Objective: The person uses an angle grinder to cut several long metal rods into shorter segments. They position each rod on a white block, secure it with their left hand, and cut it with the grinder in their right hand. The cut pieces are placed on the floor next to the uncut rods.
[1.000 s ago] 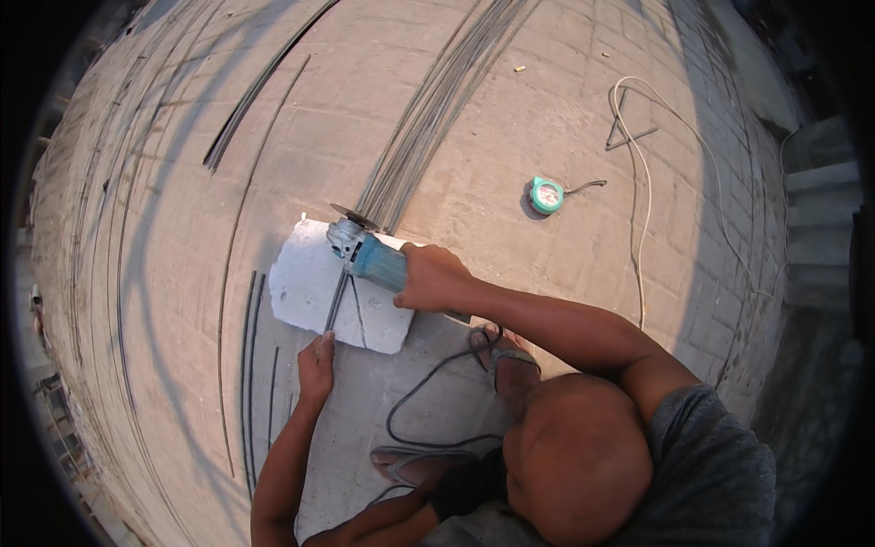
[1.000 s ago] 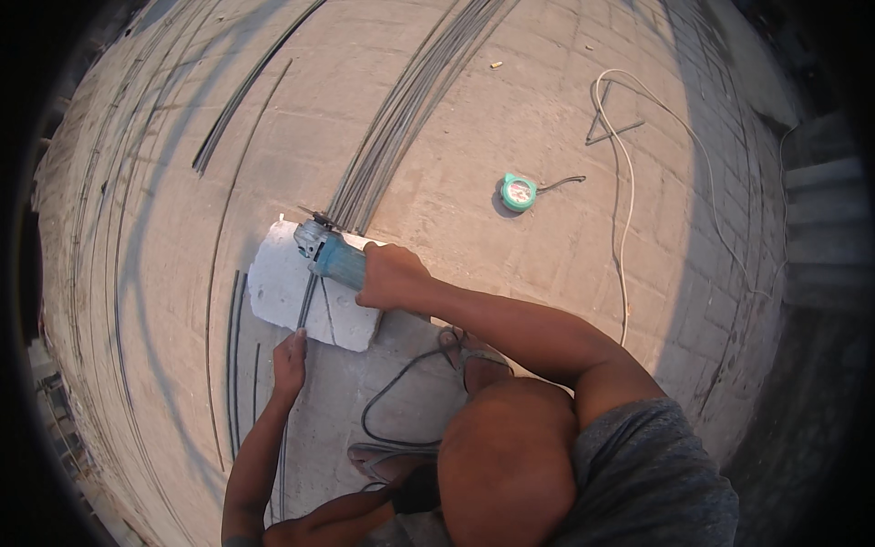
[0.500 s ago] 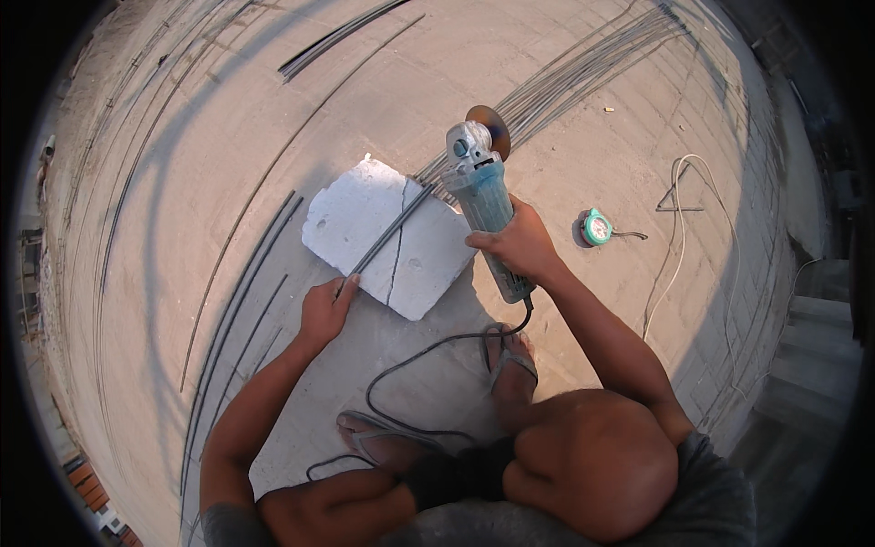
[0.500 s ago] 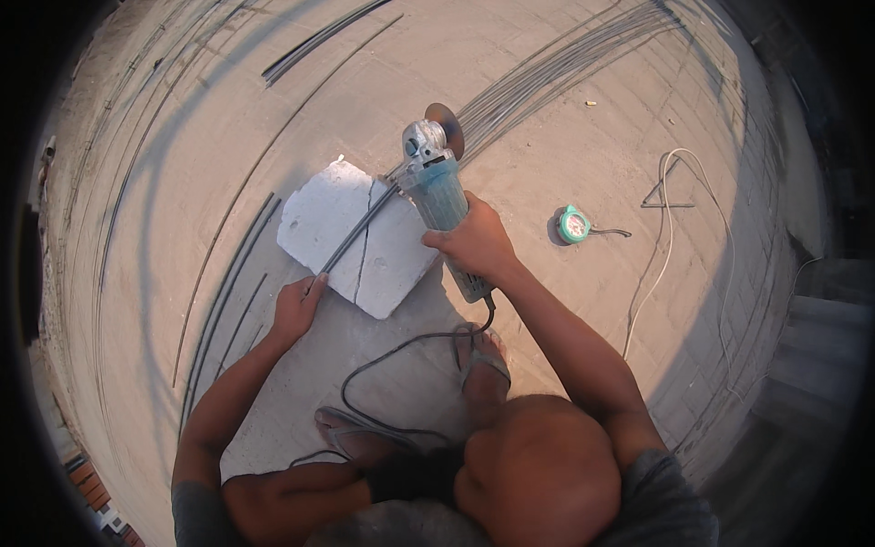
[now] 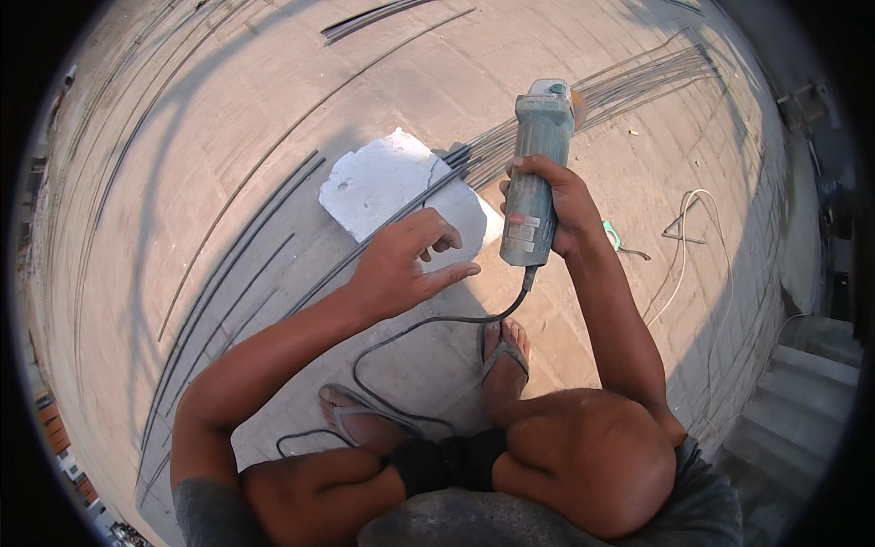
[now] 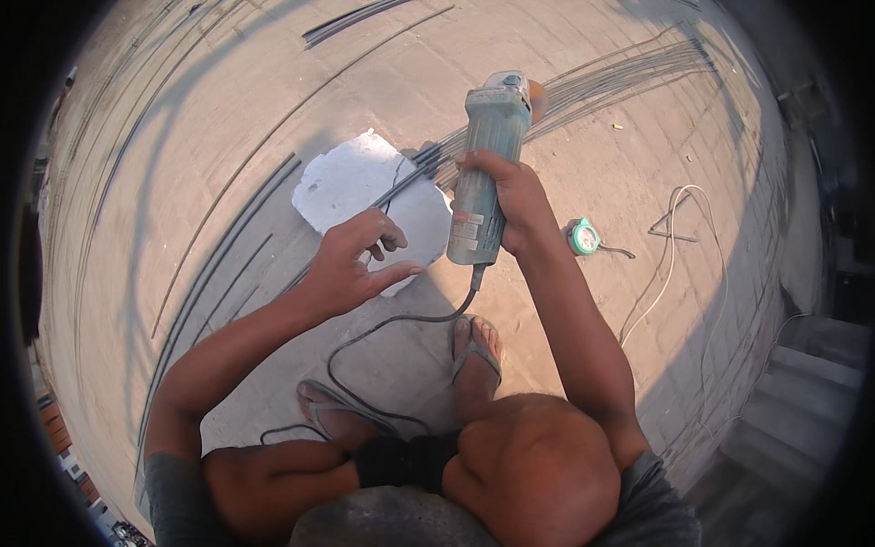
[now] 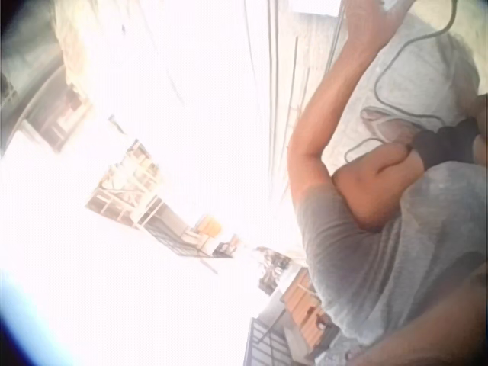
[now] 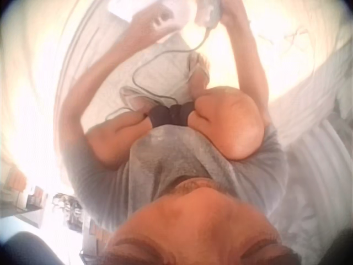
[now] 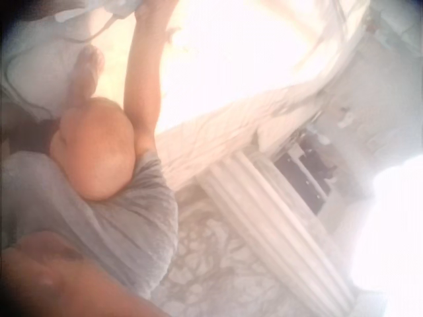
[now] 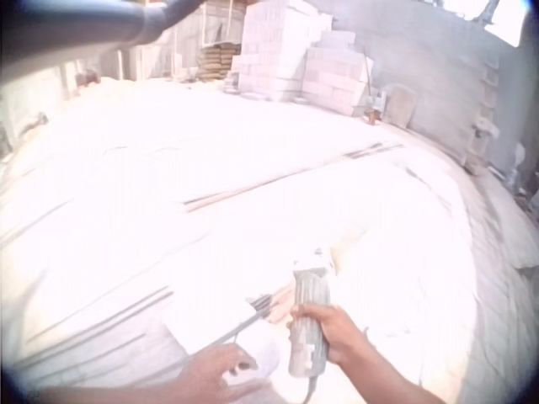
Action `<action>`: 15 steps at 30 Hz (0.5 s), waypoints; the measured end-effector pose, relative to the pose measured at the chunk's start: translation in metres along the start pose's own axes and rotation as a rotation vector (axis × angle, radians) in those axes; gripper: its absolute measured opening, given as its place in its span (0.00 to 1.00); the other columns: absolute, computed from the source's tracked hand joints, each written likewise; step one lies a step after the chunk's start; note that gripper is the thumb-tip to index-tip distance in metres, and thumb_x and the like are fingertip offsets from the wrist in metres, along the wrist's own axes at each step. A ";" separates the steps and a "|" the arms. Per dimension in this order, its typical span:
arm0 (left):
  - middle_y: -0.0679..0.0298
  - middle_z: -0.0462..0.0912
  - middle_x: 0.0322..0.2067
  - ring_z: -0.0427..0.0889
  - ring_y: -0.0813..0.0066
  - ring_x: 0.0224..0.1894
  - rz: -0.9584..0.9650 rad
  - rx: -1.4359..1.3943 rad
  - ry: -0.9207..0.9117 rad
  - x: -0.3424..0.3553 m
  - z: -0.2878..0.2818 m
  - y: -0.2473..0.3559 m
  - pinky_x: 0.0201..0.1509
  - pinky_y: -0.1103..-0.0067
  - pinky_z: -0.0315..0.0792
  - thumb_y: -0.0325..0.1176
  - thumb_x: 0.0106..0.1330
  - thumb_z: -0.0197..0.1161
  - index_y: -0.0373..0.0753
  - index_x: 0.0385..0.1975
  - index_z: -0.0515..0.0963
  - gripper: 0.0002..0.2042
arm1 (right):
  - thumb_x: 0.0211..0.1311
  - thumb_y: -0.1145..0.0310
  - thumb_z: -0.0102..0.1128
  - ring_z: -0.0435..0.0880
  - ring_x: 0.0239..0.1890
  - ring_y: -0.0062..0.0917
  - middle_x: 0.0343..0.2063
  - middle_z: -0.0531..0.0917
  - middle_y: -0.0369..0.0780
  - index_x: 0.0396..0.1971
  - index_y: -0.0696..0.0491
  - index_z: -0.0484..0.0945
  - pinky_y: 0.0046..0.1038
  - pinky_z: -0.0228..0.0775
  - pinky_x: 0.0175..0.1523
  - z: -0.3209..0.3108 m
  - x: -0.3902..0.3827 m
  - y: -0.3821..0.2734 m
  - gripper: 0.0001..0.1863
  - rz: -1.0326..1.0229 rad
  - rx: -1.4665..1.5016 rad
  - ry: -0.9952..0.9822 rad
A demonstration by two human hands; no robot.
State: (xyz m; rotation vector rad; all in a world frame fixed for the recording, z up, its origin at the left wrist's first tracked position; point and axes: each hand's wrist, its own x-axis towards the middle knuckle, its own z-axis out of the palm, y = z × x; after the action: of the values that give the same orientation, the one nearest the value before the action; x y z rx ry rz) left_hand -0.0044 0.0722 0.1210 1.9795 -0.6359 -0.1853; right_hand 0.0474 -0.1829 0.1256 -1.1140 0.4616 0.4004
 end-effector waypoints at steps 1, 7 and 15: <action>0.63 0.82 0.35 0.84 0.75 0.36 -0.044 -0.082 -0.023 0.004 0.003 0.005 0.36 0.77 0.79 0.35 0.58 0.82 0.38 0.37 0.80 0.16 | 0.60 0.64 0.70 0.86 0.26 0.31 0.29 0.84 0.45 0.45 0.61 0.78 0.31 0.83 0.33 0.012 -0.008 -0.001 0.20 -0.002 0.000 0.002; 0.65 0.83 0.30 0.80 0.77 0.30 -0.174 -0.318 -0.077 0.005 0.008 0.013 0.34 0.77 0.76 0.43 0.55 0.84 0.35 0.33 0.80 0.21 | 0.60 0.63 0.70 0.86 0.26 0.30 0.29 0.84 0.44 0.45 0.61 0.78 0.32 0.84 0.34 0.025 -0.029 -0.002 0.20 -0.026 0.043 -0.037; 0.66 0.83 0.29 0.79 0.80 0.31 -0.238 -0.314 -0.171 0.004 0.019 0.024 0.38 0.78 0.74 0.37 0.52 0.83 0.35 0.32 0.82 0.17 | 0.59 0.62 0.71 0.89 0.29 0.30 0.32 0.85 0.46 0.47 0.62 0.79 0.32 0.86 0.36 0.031 -0.049 -0.001 0.22 -0.043 0.019 -0.118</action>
State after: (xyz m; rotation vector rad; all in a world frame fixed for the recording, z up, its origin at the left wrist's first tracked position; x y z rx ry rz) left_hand -0.0172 0.0466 0.1327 1.7404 -0.4459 -0.5708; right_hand 0.0114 -0.1585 0.1639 -1.0736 0.3365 0.4205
